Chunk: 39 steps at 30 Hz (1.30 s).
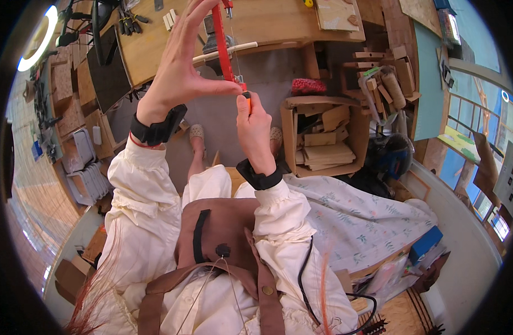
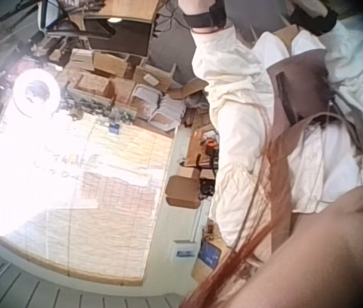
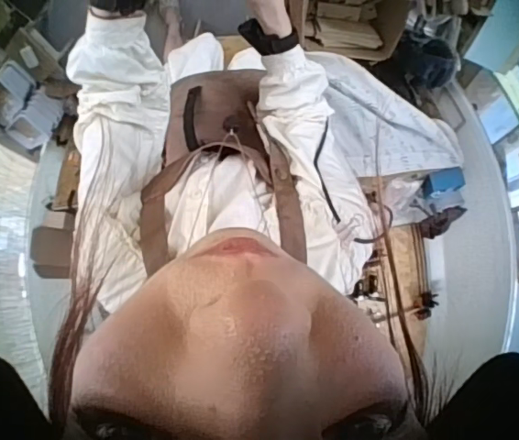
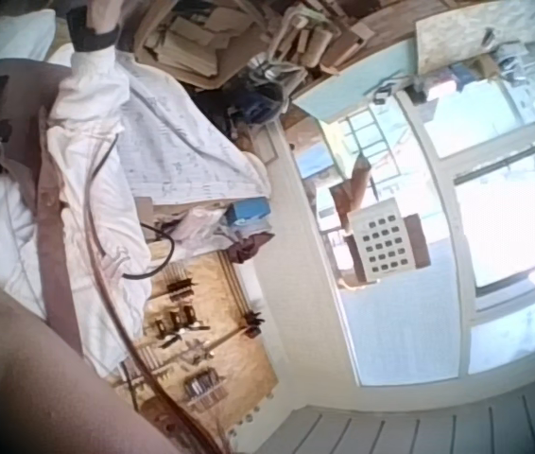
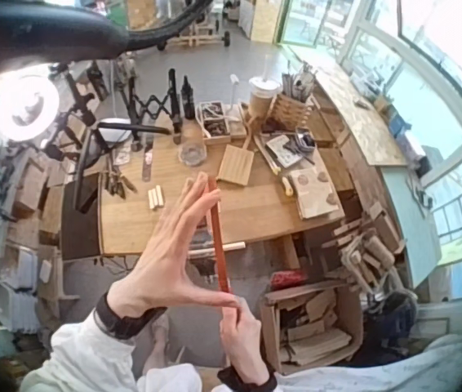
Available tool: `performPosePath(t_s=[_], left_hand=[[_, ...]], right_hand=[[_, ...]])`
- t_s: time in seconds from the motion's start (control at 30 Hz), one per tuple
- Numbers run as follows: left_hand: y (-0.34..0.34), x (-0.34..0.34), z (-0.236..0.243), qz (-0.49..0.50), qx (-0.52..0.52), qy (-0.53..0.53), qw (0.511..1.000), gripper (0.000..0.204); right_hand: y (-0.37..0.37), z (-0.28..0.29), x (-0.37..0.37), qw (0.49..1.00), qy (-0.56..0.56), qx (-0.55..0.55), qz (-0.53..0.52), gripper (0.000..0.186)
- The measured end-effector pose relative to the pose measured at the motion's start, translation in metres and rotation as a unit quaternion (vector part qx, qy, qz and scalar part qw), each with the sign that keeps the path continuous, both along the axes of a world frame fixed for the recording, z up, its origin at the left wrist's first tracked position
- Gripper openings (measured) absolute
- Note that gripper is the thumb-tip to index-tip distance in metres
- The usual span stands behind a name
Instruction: The person saws through a wooden dowel held in a vise using a hand saw, then repeats the process on the remaining piece of the dowel.
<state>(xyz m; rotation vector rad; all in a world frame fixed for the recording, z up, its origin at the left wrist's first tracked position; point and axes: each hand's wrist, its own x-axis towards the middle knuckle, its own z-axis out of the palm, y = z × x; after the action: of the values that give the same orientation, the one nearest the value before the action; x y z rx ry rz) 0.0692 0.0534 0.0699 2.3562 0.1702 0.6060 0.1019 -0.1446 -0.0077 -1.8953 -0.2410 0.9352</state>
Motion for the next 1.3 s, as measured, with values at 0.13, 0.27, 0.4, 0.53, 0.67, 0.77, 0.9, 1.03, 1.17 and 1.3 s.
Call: performPosePath(t_s=[0.13, 0.27, 0.4, 0.53, 0.67, 0.77, 0.9, 1.03, 1.17, 1.3], left_hand=[[0.0, -0.007, 0.007, 0.023, 0.006, 0.059, 0.998, 0.124], [0.001, -0.009, 0.011, 0.024, 0.009, 0.073, 0.997, 0.124], [-0.001, -0.011, 0.012, 0.026, -0.019, 0.109, 0.993, 0.123], [0.009, -0.005, 0.005, 0.028, 0.019, 0.033, 0.999, 0.119], [0.028, 0.008, 0.0, 0.033, 0.028, 0.009, 0.999, 0.118], [0.019, 0.006, 0.002, 0.028, 0.027, 0.024, 0.999, 0.118], [-0.006, -0.007, 0.012, 0.039, 0.029, 0.076, 0.996, 0.118], [-0.003, -0.006, 0.01, 0.042, 0.04, 0.054, 0.997, 0.118], [0.024, 0.014, -0.007, 0.024, 0.015, -0.028, 0.999, 0.117], [0.015, 0.007, 0.001, 0.024, 0.043, 0.02, 0.999, 0.118]], right_hand=[[0.001, 0.002, 0.0, 1.0, -0.014, -0.016, 0.004, 0.033], [-0.001, -0.004, -0.004, 0.999, -0.04, -0.005, -0.002, 0.032], [-0.004, -0.011, -0.006, 0.999, -0.04, -0.003, -0.011, 0.031], [0.013, 0.004, 0.003, 0.999, -0.041, -0.011, 0.006, 0.032], [0.032, 0.012, 0.018, 1.0, -0.016, -0.015, 0.005, 0.032], [0.021, 0.012, 0.012, 1.0, -0.003, -0.018, 0.0, 0.03], [-0.007, 0.011, -0.001, 1.0, 0.01, -0.02, -0.008, 0.029], [-0.004, 0.01, 0.001, 1.0, 0.004, -0.026, 0.001, 0.031], [0.027, 0.011, 0.018, 1.0, -0.009, -0.012, 0.0, 0.032], [0.017, 0.009, 0.013, 1.0, -0.007, -0.017, -0.001, 0.03]])
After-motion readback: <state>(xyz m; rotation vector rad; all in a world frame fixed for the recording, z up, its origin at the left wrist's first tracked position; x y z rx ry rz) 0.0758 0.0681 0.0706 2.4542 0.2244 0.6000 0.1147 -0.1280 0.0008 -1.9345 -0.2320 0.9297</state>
